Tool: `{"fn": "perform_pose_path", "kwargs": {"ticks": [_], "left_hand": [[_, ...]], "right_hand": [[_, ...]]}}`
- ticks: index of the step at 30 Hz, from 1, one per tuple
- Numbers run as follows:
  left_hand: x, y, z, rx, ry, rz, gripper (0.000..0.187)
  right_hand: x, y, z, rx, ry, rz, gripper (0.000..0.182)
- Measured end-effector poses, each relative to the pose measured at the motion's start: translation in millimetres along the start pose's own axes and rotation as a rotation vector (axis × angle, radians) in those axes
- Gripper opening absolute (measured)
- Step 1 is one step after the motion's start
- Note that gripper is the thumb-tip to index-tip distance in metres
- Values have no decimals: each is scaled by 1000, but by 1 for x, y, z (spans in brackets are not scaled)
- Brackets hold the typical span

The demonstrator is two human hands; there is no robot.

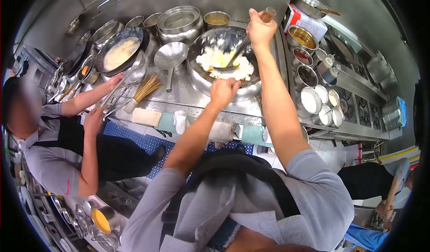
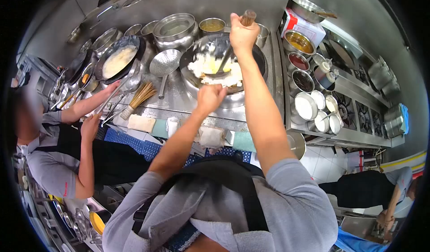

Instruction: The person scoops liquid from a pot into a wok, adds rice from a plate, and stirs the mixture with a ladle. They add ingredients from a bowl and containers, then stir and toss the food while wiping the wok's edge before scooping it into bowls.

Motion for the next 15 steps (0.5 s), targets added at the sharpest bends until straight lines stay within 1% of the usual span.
{"fn": "perform_pose_path", "kwargs": {"ticks": [1,2,3,4,5,7,8,10,11,12,13,15], "left_hand": [[-6,20,9,-16,-28,-15,36],[-12,42,9,-75,-57,-65,35],[-14,67,3,-82,-58,-63,37],[-14,87,-4,-84,-56,-57,39],[-9,101,-16,-68,-81,0,41],[17,80,-39,-3,30,56,42],[21,54,-38,18,7,89,41],[12,-5,-17,35,-55,120,40],[2,-13,0,81,25,87,42],[-5,0,10,51,-5,24,43],[-6,16,16,21,-31,-41,43],[-1,54,5,-12,-59,-14,39]], "right_hand": [[26,-13,5,64,49,-33,31],[15,-26,8,3,-53,43,31],[-7,-39,10,-51,-149,127,31],[-30,-51,14,-67,-196,105,33],[-49,-61,15,-77,-279,148,34],[-83,-64,7,-159,-347,183,33],[-94,-54,-1,-187,-357,173,34],[-65,-35,-7,-178,-185,166,30],[-42,-21,-14,-172,-103,158,29],[4,-18,-8,-155,-75,180,29],[4,-28,-2,-106,-20,227,33],[-1,-63,11,-43,-139,188,31]]}}
Point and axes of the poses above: each hand's wrist, its own y-axis away from the middle knuckle, its own z-axis out of the palm, x = y × z, the point moved 2 cm from there along -y, towards the middle knuckle, and after that the axes turned 13 degrees about x, right-handed, at the moved point
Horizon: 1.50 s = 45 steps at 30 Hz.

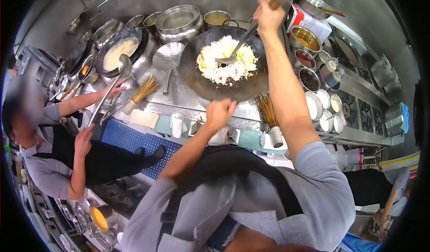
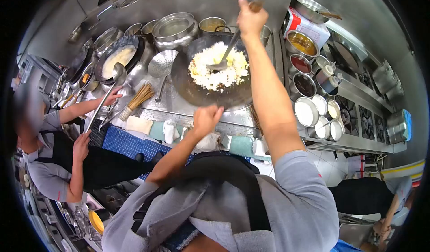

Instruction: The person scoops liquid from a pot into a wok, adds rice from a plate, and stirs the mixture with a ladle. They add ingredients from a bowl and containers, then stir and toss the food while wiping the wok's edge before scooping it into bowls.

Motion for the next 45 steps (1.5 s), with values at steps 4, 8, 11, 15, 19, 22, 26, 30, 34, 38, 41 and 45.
{"fn": "perform_pose_path", "kwargs": {"ticks": [4,8,11,15,19,22,26,30,34,38,41,45], "left_hand": [[-7,-15,0,10,-14,43,37],[-52,-68,51,-166,13,11,42],[-63,-67,70,-245,-63,15,44],[-64,-69,72,-266,-78,-5,45],[-61,-69,73,-297,-113,-16,45],[-58,-71,70,-266,-139,27,46],[-61,-68,74,-256,-153,39,45],[-61,-69,75,-259,-140,27,45],[-58,-67,73,-252,-145,-16,44],[-59,-66,76,-239,-140,-19,44],[-58,-68,76,-217,-120,-34,42],[-57,-70,74,-228,-100,-24,39]], "right_hand": [[-66,-3,11,-163,-340,-96,35],[-34,32,-2,-183,-142,-146,30],[105,4,-11,-206,172,-10,28],[51,-13,0,-239,57,59,32],[112,-12,-20,-240,53,42,28],[53,-36,13,-246,12,115,32],[80,-21,-22,-193,-29,47,34],[60,-51,-4,-214,-54,192,29],[72,-48,-38,-126,-80,3,30],[81,-43,-14,-238,0,143,29],[28,-3,0,-294,-26,18,33],[107,-9,-5,-443,69,-212,31]]}}
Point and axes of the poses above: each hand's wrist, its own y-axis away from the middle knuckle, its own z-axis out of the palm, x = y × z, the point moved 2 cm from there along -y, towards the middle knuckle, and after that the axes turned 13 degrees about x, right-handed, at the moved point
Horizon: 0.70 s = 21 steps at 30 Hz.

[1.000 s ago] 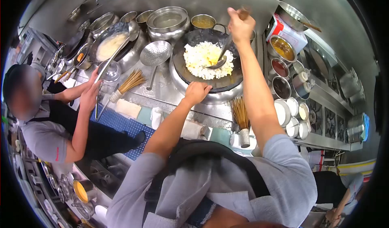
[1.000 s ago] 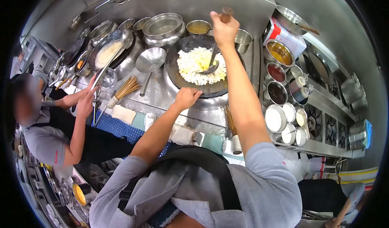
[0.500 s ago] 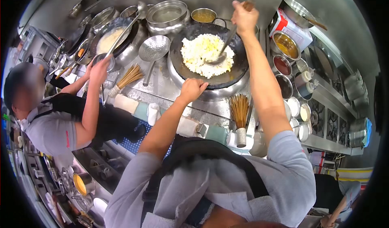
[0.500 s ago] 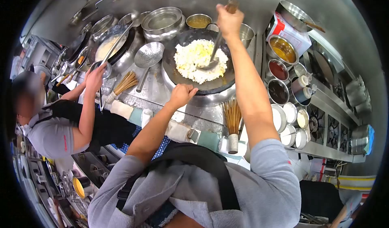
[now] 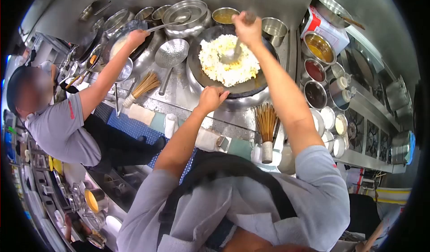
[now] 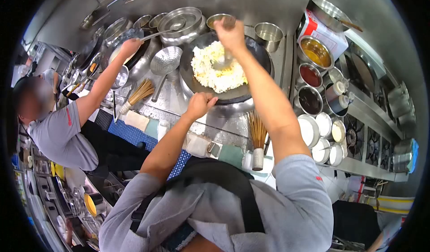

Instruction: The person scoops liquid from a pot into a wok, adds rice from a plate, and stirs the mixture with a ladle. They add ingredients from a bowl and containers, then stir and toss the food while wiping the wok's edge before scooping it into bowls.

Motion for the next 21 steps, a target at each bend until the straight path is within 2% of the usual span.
{"fn": "perform_pose_path", "kwargs": {"ticks": [1,3,5,6,7,10,11,13,14,16,17,19,21], "left_hand": [[1,2,-1,8,12,-4,39],[1,-1,0,31,32,-11,37],[-4,-3,2,58,29,-29,37],[-3,-4,3,51,42,-67,38],[-1,-2,3,39,60,-103,38],[4,-5,2,-8,39,-147,34],[5,-3,0,-39,28,-167,34],[8,1,-5,-40,39,-129,34],[9,4,-7,-39,46,-116,34],[44,23,-34,104,62,25,35],[66,36,-51,176,76,89,35],[87,89,-90,176,63,91,38],[83,78,-109,214,74,204,39]], "right_hand": [[-4,-23,-4,49,55,116,32],[-45,-58,-15,117,-17,130,33],[-52,-61,-39,168,-98,123,33],[-30,-48,-50,232,-240,223,27],[23,-29,-54,367,-43,82,32],[12,-17,-29,323,-194,391,29],[-19,-18,-16,281,-113,404,30],[-82,-9,2,202,21,289,31],[-93,-10,2,237,128,225,29],[-101,-3,-1,285,358,112,25],[-79,-17,-5,331,354,61,25],[-63,-50,-12,374,265,166,29],[-138,-42,-12,311,-153,379,32]]}}
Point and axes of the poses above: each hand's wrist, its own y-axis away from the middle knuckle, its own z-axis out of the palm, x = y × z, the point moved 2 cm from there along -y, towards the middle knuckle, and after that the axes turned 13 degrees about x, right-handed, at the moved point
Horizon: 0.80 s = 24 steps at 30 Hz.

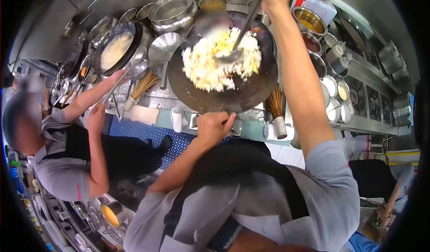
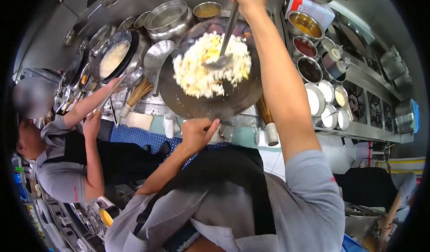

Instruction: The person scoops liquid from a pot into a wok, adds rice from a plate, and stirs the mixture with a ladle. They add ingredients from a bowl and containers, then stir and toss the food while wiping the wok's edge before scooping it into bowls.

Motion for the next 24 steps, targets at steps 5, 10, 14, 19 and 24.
{"fn": "perform_pose_path", "kwargs": {"ticks": [5,10,14,19,24], "left_hand": [[-36,-22,30,56,85,-84,32],[-29,69,13,-9,-52,-73,39],[-14,10,-13,72,-28,93,35],[-53,-13,54,16,48,-148,34],[-3,58,-11,11,120,-112,37]], "right_hand": [[-3,74,-11,-42,-5,43,35],[15,12,-3,64,-78,-93,31],[42,35,-23,19,-35,49,26],[67,78,-11,84,236,-288,31],[-4,33,-6,-31,-169,-218,36]]}}
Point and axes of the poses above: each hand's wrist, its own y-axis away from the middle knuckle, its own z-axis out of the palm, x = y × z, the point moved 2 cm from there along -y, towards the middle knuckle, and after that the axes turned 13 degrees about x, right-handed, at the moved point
